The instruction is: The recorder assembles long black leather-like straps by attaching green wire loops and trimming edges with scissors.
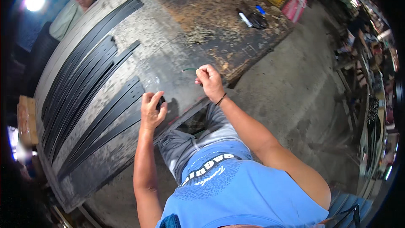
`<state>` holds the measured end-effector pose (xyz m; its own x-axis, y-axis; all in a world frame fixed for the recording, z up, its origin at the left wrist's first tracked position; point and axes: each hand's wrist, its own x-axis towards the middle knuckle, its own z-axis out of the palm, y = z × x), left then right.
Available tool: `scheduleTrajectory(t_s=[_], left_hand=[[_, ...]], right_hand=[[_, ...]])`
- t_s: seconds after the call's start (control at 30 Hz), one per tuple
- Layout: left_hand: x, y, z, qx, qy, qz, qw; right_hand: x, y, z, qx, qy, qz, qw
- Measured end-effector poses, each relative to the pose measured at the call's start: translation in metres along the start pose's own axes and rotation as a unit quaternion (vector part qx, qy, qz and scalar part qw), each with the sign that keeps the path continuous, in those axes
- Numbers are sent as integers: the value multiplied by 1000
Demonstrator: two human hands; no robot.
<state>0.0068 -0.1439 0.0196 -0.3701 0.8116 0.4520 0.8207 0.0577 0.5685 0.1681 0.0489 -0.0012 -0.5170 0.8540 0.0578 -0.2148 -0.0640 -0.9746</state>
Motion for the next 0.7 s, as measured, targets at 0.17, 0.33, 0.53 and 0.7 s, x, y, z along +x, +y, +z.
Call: scheduleTrajectory(t_s=[0.17, 0.33, 0.53, 0.7], left_hand=[[-1, 1, 1, 17, -1, -9, 1000], [-4, -5, 4, 20, 29, -8, 999], [1, -3, 15, 41, 42, -20, 998], [-2, -5, 10, 61, 51, -17, 997]], right_hand=[[34, -53, -108, -17, 88, 26, 996], [39, -86, -174, -62, 170, 4, 983], [21, -65, -208, -42, 201, 4, 979], [27, -61, -200, -54, 190, 24, 980]])
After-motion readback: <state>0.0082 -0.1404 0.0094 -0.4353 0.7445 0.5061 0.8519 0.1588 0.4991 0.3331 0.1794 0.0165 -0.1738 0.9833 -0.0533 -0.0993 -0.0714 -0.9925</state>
